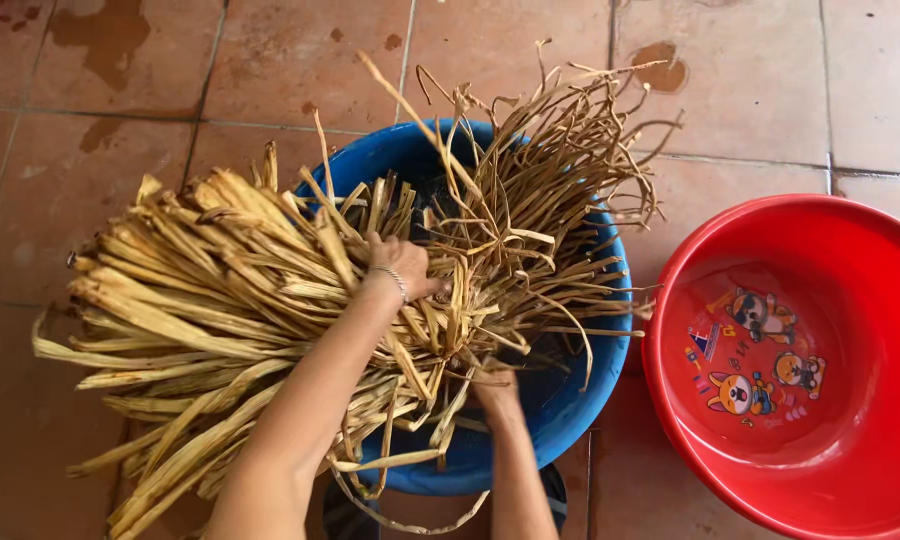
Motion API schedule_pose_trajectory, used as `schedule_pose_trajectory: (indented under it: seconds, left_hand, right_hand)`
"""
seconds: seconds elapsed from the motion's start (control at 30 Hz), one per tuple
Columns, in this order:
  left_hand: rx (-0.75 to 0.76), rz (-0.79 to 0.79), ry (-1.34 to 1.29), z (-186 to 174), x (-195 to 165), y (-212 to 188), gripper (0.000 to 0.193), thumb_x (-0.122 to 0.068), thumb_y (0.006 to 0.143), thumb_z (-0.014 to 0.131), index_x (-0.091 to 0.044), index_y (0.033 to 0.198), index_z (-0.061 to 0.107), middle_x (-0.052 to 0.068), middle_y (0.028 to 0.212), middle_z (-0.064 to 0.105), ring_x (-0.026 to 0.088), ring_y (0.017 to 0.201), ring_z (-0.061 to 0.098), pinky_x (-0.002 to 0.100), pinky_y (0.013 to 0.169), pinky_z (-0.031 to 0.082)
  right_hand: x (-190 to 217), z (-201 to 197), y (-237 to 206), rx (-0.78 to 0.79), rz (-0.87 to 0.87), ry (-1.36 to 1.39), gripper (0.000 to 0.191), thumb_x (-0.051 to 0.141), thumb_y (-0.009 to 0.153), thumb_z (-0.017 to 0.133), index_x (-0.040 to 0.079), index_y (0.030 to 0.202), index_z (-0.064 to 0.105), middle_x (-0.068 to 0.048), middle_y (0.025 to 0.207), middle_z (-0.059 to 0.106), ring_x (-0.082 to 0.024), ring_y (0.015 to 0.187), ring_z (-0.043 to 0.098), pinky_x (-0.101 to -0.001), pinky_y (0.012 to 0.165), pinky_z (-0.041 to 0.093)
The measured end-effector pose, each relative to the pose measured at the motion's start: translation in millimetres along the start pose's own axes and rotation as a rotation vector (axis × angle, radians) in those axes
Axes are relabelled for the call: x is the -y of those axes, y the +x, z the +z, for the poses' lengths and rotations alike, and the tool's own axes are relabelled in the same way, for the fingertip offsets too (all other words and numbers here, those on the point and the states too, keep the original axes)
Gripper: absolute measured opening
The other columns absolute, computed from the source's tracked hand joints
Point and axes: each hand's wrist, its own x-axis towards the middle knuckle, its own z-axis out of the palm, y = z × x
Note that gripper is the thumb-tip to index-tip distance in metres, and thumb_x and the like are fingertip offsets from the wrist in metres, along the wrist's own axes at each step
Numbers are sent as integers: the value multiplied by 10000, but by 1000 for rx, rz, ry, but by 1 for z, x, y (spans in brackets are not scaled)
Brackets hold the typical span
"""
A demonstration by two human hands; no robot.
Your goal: The person sits on a tiled floor and trims dried leaf bundles with scissors, cutting off root ends and stray strips, dipping leaves in a blue water basin, and arranging trimmed leaves back into the basin.
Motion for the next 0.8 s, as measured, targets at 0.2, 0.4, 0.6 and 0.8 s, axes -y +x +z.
schedule_pose_trajectory:
  seconds: [0.2,0.4,0.6,0.8]
  left_hand:
    - [-833,23,-334,-57,-11,-22,729,-742,943,531,-110,1291,640,237,1367,550,396,1292,512,604,1112,379]
    - [-408,7,-389,-40,-88,22,946,-764,902,493,-351,1639,69,52,1716,-134,465,1556,9,762,1159,73]
    - [-228,60,-184,31,-103,43,858,-511,981,515,-405,1651,-12,26,1712,-181,440,1544,-38,756,1143,-9]
    - [25,19,-124,-6,-101,49,619,-476,1055,403,-398,1623,168,-19,1724,34,390,1591,6,766,1195,-11]
  right_hand:
    - [73,-55,-61,-627,-656,-427,468,420,893,736,136,1262,687,-160,1242,680,-299,1134,648,-438,994,527]
    - [102,-14,-6,-597,-859,-853,889,544,881,664,233,1603,250,-182,1682,-29,-479,1528,-94,-774,1111,101]
    - [47,4,42,-363,-623,-903,813,590,998,488,214,1642,162,-189,1695,-77,-484,1528,-95,-723,1148,-5]
    - [5,-1,93,4,-713,-543,851,539,948,563,133,1611,217,-260,1612,67,-496,1462,86,-602,1153,122]
